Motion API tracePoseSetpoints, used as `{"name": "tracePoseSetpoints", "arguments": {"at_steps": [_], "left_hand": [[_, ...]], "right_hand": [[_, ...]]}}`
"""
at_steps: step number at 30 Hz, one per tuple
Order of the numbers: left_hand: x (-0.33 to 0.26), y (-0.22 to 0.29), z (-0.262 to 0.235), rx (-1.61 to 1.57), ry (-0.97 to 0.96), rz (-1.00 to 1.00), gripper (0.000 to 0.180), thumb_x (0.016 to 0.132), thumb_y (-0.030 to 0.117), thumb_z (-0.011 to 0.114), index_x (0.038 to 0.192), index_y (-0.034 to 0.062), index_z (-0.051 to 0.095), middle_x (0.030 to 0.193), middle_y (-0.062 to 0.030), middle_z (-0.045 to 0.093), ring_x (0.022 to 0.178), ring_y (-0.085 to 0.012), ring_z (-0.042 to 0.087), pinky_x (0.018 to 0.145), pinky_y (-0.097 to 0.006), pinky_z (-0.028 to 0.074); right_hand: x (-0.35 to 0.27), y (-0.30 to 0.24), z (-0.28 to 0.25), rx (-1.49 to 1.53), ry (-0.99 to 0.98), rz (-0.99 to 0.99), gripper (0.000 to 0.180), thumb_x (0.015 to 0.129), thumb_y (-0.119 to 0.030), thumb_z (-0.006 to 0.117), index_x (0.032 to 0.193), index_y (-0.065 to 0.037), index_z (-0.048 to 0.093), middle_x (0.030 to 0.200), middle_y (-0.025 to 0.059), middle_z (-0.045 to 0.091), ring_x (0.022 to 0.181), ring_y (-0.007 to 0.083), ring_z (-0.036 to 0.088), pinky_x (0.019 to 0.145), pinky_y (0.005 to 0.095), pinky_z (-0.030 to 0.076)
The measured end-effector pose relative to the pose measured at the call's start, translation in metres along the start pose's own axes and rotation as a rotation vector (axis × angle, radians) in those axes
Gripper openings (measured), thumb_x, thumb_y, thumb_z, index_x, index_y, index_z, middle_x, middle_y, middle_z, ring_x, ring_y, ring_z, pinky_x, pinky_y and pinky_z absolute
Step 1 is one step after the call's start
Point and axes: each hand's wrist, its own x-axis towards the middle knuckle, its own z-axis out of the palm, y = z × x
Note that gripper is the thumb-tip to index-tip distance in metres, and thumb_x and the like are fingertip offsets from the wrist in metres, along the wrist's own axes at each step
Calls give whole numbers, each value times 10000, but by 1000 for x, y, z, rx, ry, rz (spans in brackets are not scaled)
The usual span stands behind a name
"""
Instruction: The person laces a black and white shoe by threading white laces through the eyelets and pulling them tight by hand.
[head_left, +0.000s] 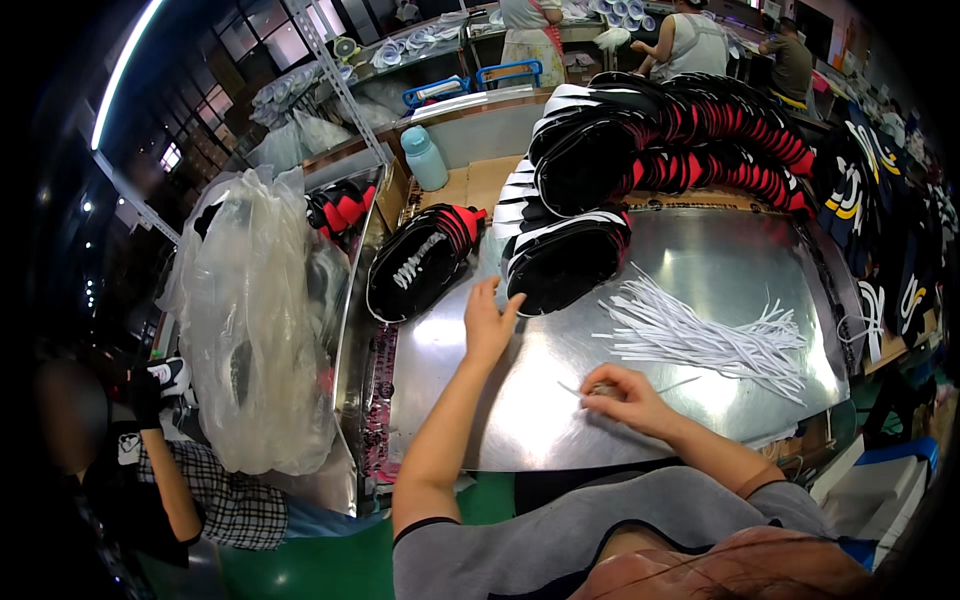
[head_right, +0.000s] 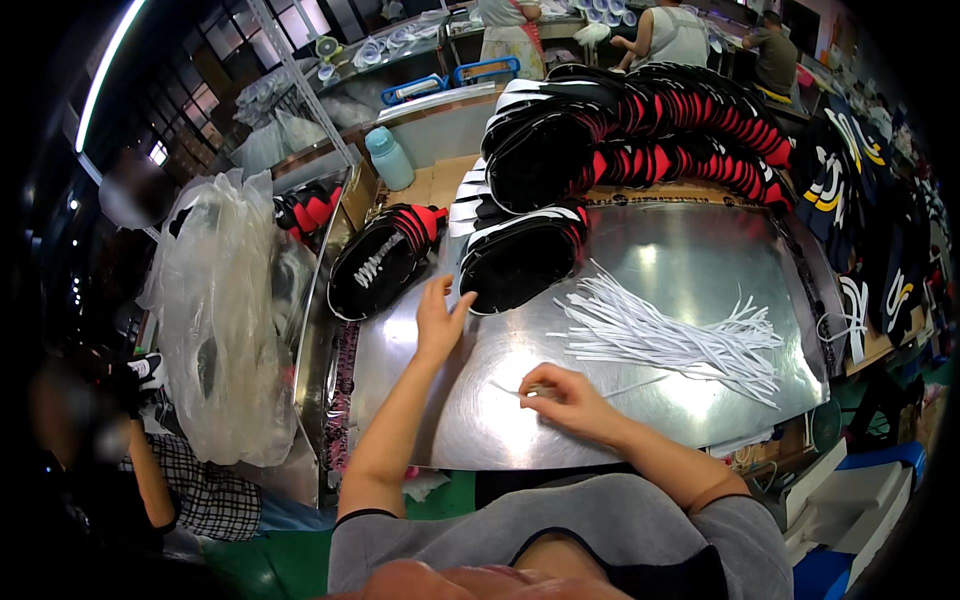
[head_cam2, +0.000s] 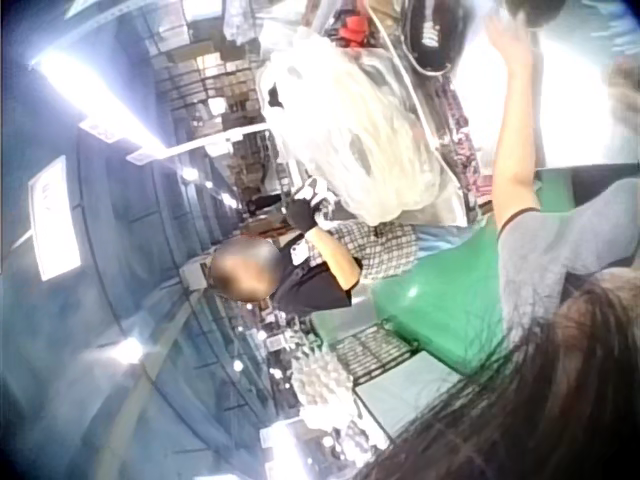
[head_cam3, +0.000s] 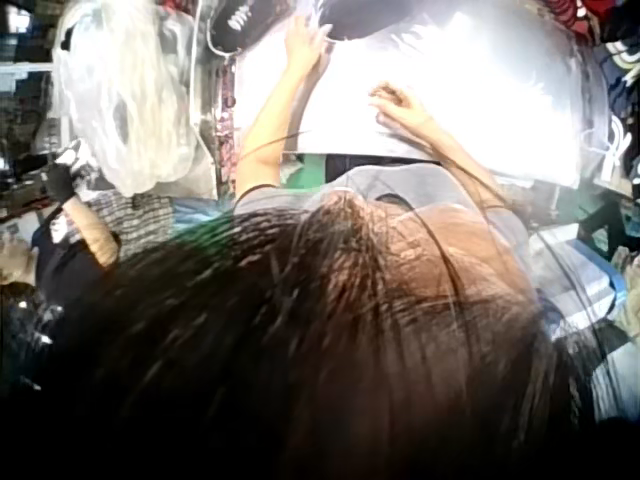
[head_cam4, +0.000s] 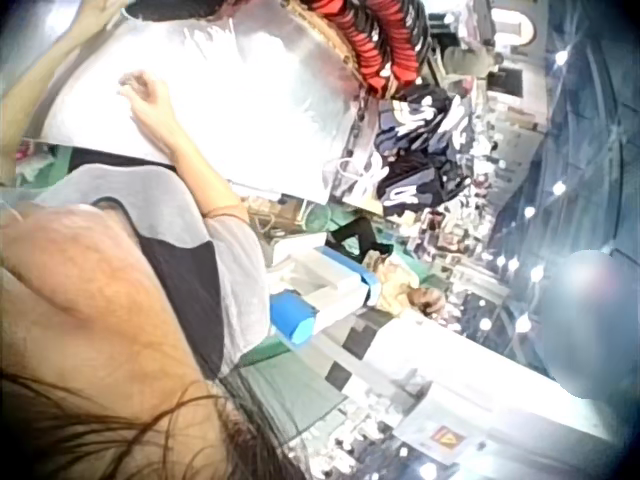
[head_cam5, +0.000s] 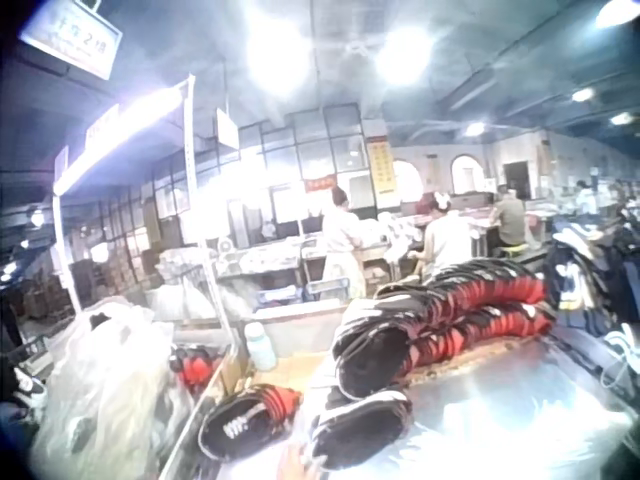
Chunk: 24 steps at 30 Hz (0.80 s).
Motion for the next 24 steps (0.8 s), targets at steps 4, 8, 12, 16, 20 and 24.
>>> {"name": "tracePoseSetpoints", "arguments": {"at_steps": [4,8,12,16,20,24], "left_hand": [[6,23,10,160,-180,-337,307,854,179,724,1056,-15,597,1002,-198,612,944,-355,614,804,-407,495],[-3,75,-35,-168,248,-261,179,833,68,682,967,7,580,949,-157,606,904,-312,590,813,-381,476],[-54,158,-108,-4,481,163,266,761,-38,668,1005,24,581,1019,-132,580,956,-297,552,876,-401,449],[-119,207,-70,119,82,257,391,734,-12,685,1114,29,605,1139,-148,598,1111,-309,559,957,-437,401],[-141,196,11,190,-146,150,384,788,74,713,1159,40,619,1162,-120,621,1143,-314,549,982,-453,353],[-130,183,7,48,-88,184,322,828,55,694,1139,23,617,1113,-140,626,1088,-336,566,944,-457,398]], "right_hand": [[-5,-17,13,158,-147,3,237,939,-124,698,1159,-48,653,1022,-5,660,838,23,574,666,202,456],[-39,0,-22,136,108,-5,163,920,-99,696,1073,-60,656,878,-16,654,675,22,521,562,176,383],[-70,22,-58,344,369,183,87,926,-100,683,994,-76,633,832,14,669,514,23,412,462,188,290],[-68,29,-57,413,344,100,107,957,-154,663,1003,-68,621,800,-1,636,510,7,398,455,174,277],[-69,23,-53,388,124,96,110,936,-127,673,1007,-70,610,775,-7,602,509,12,381,444,169,259],[-113,-25,-107,320,312,-342,290,886,-76,670,1158,-63,570,847,-4,583,577,35,462,472,177,367]]}}
